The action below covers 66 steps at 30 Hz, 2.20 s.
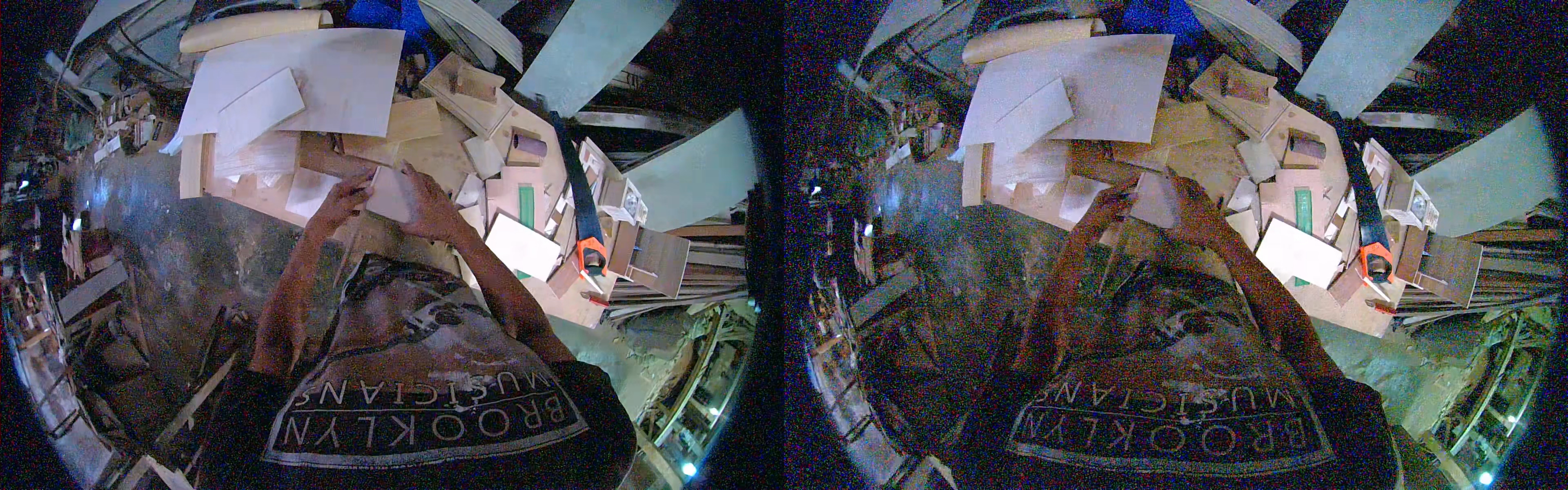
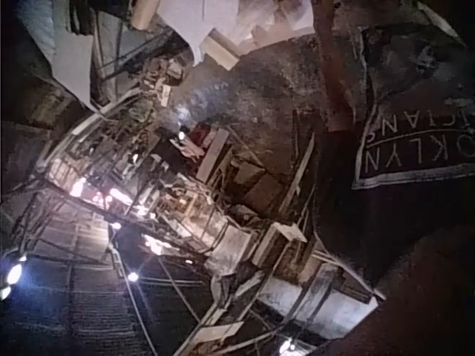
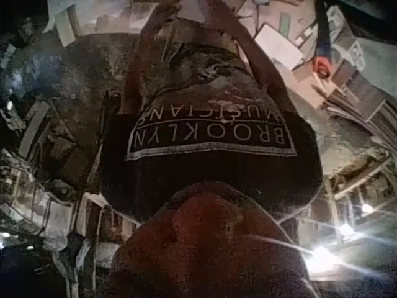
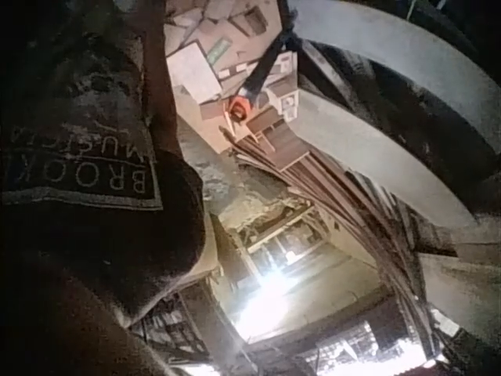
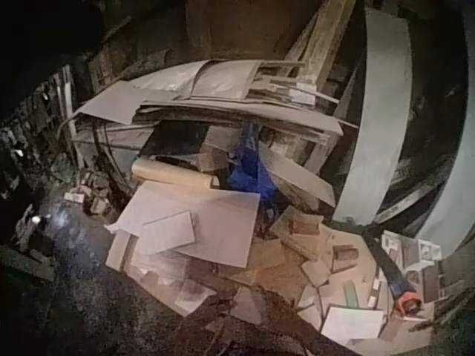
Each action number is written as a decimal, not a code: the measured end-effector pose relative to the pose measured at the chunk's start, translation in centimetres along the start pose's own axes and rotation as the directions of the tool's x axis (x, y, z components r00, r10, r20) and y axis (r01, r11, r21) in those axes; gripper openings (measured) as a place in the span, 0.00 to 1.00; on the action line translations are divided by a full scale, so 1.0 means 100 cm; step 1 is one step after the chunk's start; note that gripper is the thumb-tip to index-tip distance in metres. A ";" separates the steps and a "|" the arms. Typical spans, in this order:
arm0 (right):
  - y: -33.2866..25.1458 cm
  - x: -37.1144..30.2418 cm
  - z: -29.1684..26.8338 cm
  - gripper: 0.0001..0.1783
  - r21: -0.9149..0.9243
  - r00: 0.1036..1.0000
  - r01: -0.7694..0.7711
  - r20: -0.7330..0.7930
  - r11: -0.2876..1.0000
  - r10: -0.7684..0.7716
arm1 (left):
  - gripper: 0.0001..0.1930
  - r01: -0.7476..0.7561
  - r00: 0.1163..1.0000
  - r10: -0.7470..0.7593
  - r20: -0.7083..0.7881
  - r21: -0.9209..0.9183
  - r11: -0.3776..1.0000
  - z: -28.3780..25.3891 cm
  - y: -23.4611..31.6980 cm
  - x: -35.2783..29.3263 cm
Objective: The recorder is assembling and inspecting various small wooden pieces to construct a box.
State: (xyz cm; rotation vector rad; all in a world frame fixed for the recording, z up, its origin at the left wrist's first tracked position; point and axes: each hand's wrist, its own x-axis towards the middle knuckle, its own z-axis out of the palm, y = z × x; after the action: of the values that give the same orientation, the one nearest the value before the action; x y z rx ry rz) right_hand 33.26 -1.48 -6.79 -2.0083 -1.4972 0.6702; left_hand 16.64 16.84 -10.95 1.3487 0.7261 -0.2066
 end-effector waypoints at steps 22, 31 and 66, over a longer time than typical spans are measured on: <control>0.007 -0.012 0.023 0.69 -0.044 0.997 -0.003 -0.077 0.999 0.000 | 0.29 -0.124 0.992 0.124 0.009 0.033 0.992 0.010 0.011 -0.016; -0.013 -0.024 0.015 0.67 -0.360 0.991 0.009 -0.121 0.933 -0.057 | 0.32 0.077 0.991 -0.084 -0.100 -0.069 0.995 0.002 0.008 -0.004; 0.037 -0.038 -0.016 0.65 0.157 0.994 0.009 -0.113 0.988 0.009 | 0.16 -0.183 0.918 0.359 -0.167 0.624 0.759 0.003 -0.039 -0.034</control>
State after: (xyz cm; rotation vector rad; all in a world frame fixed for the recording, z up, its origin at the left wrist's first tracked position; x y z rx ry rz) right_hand 35.92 -6.24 -7.88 -1.8939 -1.3358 0.6420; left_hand 12.04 14.73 -12.10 2.1140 0.7096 0.0002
